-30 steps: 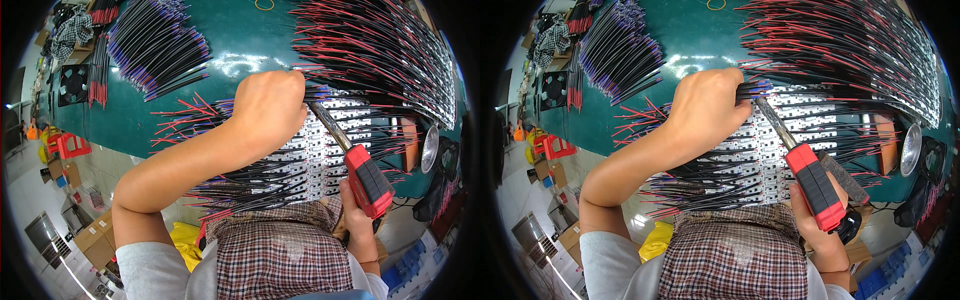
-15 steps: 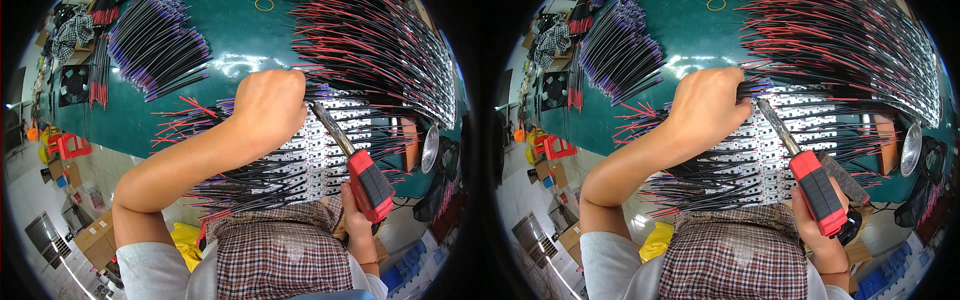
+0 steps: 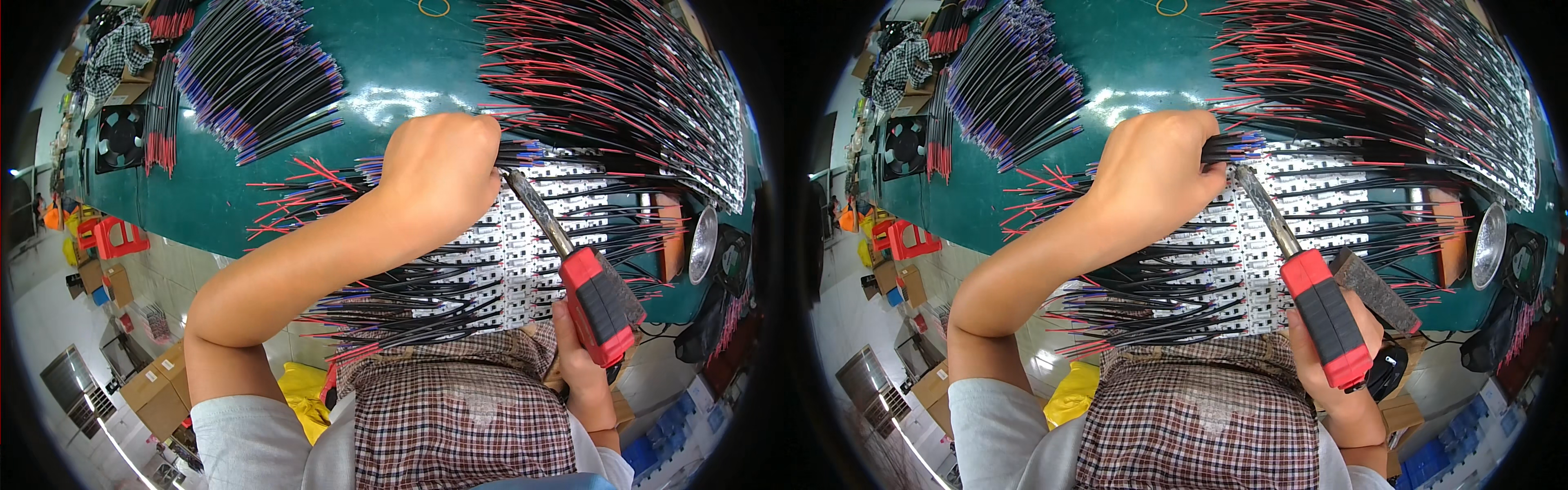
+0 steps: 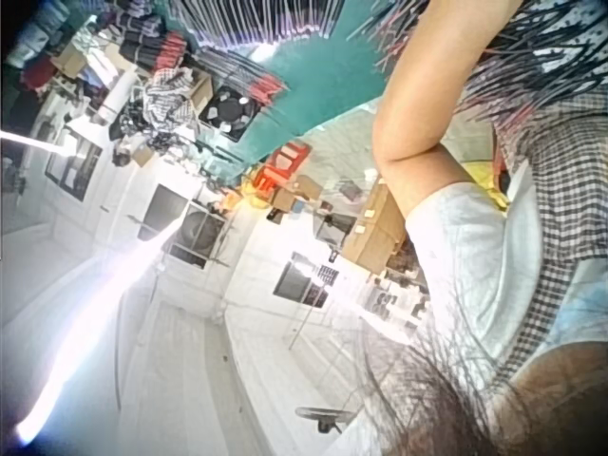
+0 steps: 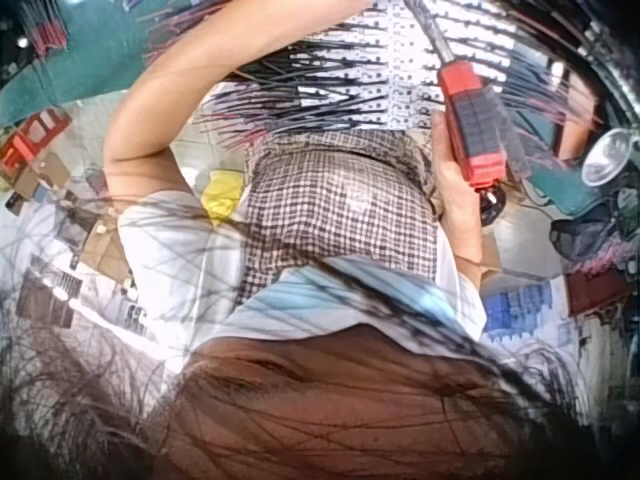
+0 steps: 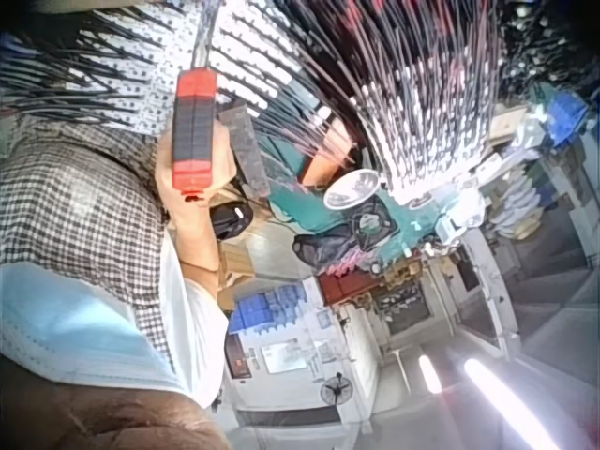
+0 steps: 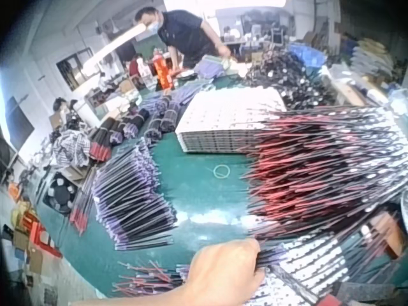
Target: The person arranges LED strips on a workbench, gathers the attached wire ends by hand, and solders them using a soldering iron.
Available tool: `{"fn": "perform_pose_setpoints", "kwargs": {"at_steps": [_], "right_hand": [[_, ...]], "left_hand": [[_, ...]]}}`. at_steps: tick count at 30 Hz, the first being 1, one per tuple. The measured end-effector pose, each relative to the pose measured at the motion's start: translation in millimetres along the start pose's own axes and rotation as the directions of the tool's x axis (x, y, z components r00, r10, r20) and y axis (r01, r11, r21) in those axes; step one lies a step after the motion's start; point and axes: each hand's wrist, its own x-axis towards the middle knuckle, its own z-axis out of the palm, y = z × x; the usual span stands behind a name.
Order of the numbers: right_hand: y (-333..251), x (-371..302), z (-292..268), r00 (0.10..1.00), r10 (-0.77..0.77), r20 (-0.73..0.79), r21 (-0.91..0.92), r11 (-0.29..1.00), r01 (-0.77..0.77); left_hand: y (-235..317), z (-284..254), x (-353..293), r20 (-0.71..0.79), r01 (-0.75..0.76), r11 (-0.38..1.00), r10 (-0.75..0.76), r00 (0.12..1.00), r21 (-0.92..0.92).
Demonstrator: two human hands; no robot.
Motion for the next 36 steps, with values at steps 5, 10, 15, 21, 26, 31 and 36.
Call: {"fn": "perform_pose_setpoints", "kwargs": {"at_steps": [5, 10, 15, 21, 26, 31, 36], "right_hand": [[1.0, -3.9, -0.6, 1.000, -0.002, 0.019, -0.012, 1.000, 0.002], [1.9, -6.3, -1.3, 1.000, 0.024, 0.013, -0.014, 1.000, -0.024], [3.4, -8.4, -2.7, 0.999, 0.036, 0.006, 0.001, 0.999, -0.036], [-4.0, -2.4, -4.4, 1.000, 0.005, 0.018, -0.058, 0.998, -0.004], [-5.0, -0.1, -5.6, 0.997, -0.050, 0.056, -0.095, 0.994, 0.055], [-11.4, 4.8, -7.5, 0.996, -0.064, 0.065, -0.081, 0.994, 0.070], [-5.1, 0.8, -7.7, 0.994, -0.095, 0.046, -0.105, 0.989, 0.100]], "left_hand": [[2.5, -0.6, -1.4, 0.009, -0.005, 1.000, 0.005, 1.000, 0.010], [2.3, 1.4, -3.1, -0.012, -0.007, 1.000, 0.007, 1.000, 0.007], [2.7, 2.9, -4.1, -0.025, -0.004, 1.000, 0.004, 1.000, 0.004], [3.9, 2.3, -5.8, -0.035, -0.007, 1.000, 0.007, 0.999, -0.011], [3.7, 3.0, -7.9, -0.051, -0.013, 1.000, 0.012, 0.999, -0.020], [3.9, 4.0, -9.3, -0.065, -0.016, 1.000, 0.015, 0.998, -0.024], [4.2, 5.2, -9.7, -0.065, -0.013, 0.999, 0.011, 0.998, -0.032]]}}
